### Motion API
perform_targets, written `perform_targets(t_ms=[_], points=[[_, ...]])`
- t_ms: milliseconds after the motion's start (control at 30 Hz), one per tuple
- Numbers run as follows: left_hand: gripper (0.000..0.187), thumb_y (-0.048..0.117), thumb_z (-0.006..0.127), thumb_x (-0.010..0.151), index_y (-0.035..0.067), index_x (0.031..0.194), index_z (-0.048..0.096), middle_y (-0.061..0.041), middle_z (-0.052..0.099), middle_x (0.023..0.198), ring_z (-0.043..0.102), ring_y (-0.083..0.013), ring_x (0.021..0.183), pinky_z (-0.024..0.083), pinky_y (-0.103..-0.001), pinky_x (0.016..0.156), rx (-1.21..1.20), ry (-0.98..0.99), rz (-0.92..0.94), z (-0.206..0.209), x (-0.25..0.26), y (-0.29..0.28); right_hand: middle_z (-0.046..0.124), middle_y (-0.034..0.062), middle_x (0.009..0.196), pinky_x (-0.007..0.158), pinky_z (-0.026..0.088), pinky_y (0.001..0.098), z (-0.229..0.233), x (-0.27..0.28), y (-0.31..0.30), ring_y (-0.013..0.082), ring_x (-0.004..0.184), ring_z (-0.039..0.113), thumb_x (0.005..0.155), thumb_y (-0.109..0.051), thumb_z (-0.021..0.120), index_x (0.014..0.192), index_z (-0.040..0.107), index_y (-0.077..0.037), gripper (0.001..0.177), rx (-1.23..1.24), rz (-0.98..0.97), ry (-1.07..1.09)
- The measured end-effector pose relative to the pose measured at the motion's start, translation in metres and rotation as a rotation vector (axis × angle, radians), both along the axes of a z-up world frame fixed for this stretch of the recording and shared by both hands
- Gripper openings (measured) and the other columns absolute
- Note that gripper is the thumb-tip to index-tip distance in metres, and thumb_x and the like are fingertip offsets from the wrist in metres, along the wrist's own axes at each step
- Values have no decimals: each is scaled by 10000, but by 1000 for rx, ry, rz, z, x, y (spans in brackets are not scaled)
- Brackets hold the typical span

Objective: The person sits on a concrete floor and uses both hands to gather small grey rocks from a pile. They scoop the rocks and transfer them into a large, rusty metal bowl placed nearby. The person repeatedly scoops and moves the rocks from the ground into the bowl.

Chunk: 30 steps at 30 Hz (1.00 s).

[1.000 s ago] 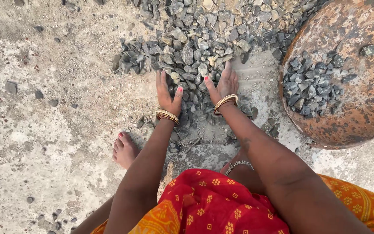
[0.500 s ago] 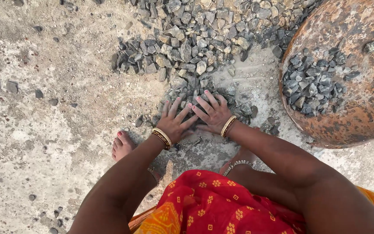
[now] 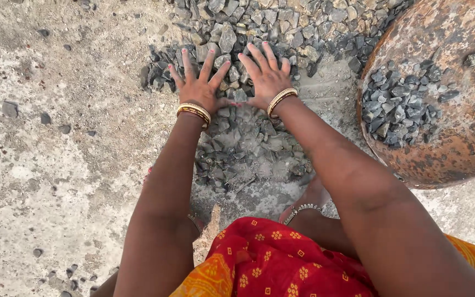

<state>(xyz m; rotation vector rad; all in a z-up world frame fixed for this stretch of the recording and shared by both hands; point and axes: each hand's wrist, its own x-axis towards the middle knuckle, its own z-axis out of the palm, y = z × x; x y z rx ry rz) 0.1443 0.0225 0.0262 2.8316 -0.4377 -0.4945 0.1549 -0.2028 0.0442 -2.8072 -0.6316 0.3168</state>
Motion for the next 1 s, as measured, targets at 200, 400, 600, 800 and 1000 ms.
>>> perform_targets(t_ms=[200,400,600,800,1000], points=[[987,855,572,820,361,1631,301,6,177,1740,5,-425,1589,-24,-771,1190,-219,-8,201,-37,32,54,214,78,1720,1220,225,644,-33,46,-35,350,1595,180,862,-665,809,1616,337,-180,1013,168,-303,149],[800,808,349,958,384,1635,318,10,257,1717,135,-289,1626,6,-718,1268,-243,175,500,-56,80,40,176,86,1718,1192,201,647,-34,70,-10,379,1585,152,908,-709,729,1649,301,-189,1001,41,-373,205],[738,742,542,862,452,1525,396,-47,274,1678,223,-269,1557,58,-755,1172,-8,210,376,-8,59,-8,78,189,1706,1150,199,668,-30,42,10,436,1550,156,918,-767,652,1631,306,-225,961,-65,-310,185],[830,770,626,804,435,1533,413,-126,330,1623,272,-446,1480,227,-679,1127,-161,160,179,10,-7,-20,185,183,1669,1102,254,635,-14,-16,-3,409,1509,253,774,-774,681,1591,287,-27,1175,-87,-171,222],[927,800,634,759,350,1533,394,-131,268,1662,243,-481,1492,233,-662,1129,-124,37,-113,3,-104,0,314,194,1613,1173,246,574,-6,-101,-28,385,1487,301,739,-821,674,1515,355,2,1176,-76,38,170]])
